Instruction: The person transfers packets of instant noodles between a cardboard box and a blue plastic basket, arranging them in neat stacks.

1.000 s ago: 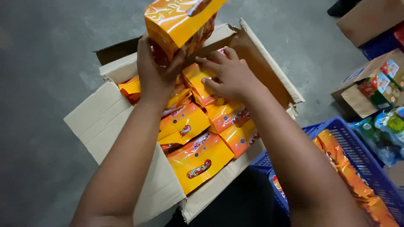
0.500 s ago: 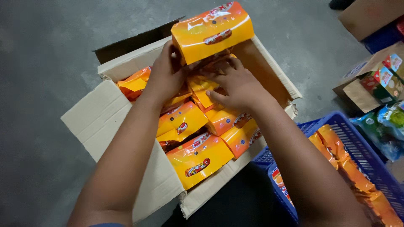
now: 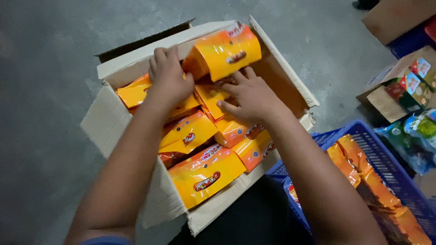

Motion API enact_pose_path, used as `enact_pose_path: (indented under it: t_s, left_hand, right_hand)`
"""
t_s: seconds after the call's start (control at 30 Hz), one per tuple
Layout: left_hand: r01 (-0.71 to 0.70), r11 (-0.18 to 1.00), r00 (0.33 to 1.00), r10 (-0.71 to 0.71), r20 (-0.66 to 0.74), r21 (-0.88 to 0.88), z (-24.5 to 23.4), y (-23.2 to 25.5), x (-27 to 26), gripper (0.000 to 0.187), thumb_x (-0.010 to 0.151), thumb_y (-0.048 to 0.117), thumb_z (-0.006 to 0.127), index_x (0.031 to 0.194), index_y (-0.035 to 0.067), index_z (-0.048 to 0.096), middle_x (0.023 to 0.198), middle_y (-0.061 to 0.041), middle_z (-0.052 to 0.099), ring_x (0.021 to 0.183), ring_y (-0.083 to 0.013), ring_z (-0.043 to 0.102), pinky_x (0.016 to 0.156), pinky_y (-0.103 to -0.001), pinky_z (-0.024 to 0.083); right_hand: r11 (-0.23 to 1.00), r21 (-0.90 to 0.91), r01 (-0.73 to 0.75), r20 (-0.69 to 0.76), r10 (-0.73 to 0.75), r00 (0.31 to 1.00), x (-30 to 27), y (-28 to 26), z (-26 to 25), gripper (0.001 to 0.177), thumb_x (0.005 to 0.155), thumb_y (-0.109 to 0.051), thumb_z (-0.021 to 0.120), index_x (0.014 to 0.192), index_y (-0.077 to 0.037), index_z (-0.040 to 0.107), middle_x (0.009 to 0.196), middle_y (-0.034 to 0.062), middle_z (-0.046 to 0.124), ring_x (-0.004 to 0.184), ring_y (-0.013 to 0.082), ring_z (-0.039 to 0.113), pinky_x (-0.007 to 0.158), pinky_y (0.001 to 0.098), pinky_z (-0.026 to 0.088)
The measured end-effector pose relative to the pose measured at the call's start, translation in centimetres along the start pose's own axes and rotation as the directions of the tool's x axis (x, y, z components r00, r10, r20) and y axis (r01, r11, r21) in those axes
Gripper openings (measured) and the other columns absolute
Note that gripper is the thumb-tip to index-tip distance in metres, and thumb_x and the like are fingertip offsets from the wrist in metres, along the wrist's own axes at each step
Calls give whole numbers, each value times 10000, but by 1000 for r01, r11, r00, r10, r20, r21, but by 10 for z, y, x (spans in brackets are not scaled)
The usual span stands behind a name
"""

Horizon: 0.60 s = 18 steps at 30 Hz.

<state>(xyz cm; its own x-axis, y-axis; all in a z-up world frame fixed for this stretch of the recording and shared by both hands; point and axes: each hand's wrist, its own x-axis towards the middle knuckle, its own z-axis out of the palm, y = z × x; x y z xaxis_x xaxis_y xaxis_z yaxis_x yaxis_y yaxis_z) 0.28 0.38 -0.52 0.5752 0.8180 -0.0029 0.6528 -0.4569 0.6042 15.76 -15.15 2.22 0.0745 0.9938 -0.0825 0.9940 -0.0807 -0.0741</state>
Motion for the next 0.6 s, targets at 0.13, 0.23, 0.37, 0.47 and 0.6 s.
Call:
enact_pose_path:
  t_s: [0.13, 0.23, 0.37, 0.47, 0.6]
  left_hand:
    - [-406, 907, 908, 388, -157, -109, -40, 45, 0, 586, 937, 206, 633, 1483, 114, 442, 1480, -153, 454, 1316, -357, 465, 1045, -506, 403]
    - [-598, 781, 793, 609, -9, 180, -10, 64, 28, 463, 999, 331, 571, 1431, 171, 600, 1487, -100, 518, 1237, -377, 549, 961, -553, 450]
    - [-582, 693, 811, 459, 362, 426, 26, 46, 62, 282, 1040, 393, 488, 1189, 226, 661, 1405, -2, 567, 1083, -391, 579, 747, -542, 531]
    - [-596, 716, 798, 479, 367, 363, 33, 16, 66, 440, 1044, 410, 506, 1472, 311, 491, 1617, 56, 378, 1245, -407, 506, 943, -499, 475]
    - [-566, 715, 822, 448, 351, 411, 48, 7, 67, 478, 1048, 402, 454, 1524, 373, 430, 1635, 22, 355, 1315, -410, 399, 1017, -553, 330]
  right_hand:
    - [995, 76, -57, 154, 45, 987, 1, -4, -5, 641, 956, -554, 387, 1507, -250, 507, 1515, 138, 446, 1330, 375, 340, 913, 536, 411]
    - [998, 61, -12, 106, 5, 994, -1, -4, 2, 640, 965, -557, 394, 1523, -263, 498, 1478, 154, 467, 1264, 388, 367, 865, 541, 419]
    - [996, 73, -54, 154, 42, 987, 1, 0, 3, 668, 959, -577, 365, 1528, -244, 471, 1596, 121, 369, 1491, 445, 185, 980, 610, 397]
    - [993, 107, -52, 161, 34, 986, -5, -5, -5, 591, 982, -524, 358, 1535, -321, 411, 1583, 99, 373, 1514, 419, 158, 1058, 598, 339]
    - [989, 143, -49, 71, 39, 997, -7, 3, 13, 570, 995, -492, 419, 1534, -308, 439, 1601, 72, 371, 1512, 400, 169, 1086, 626, 310]
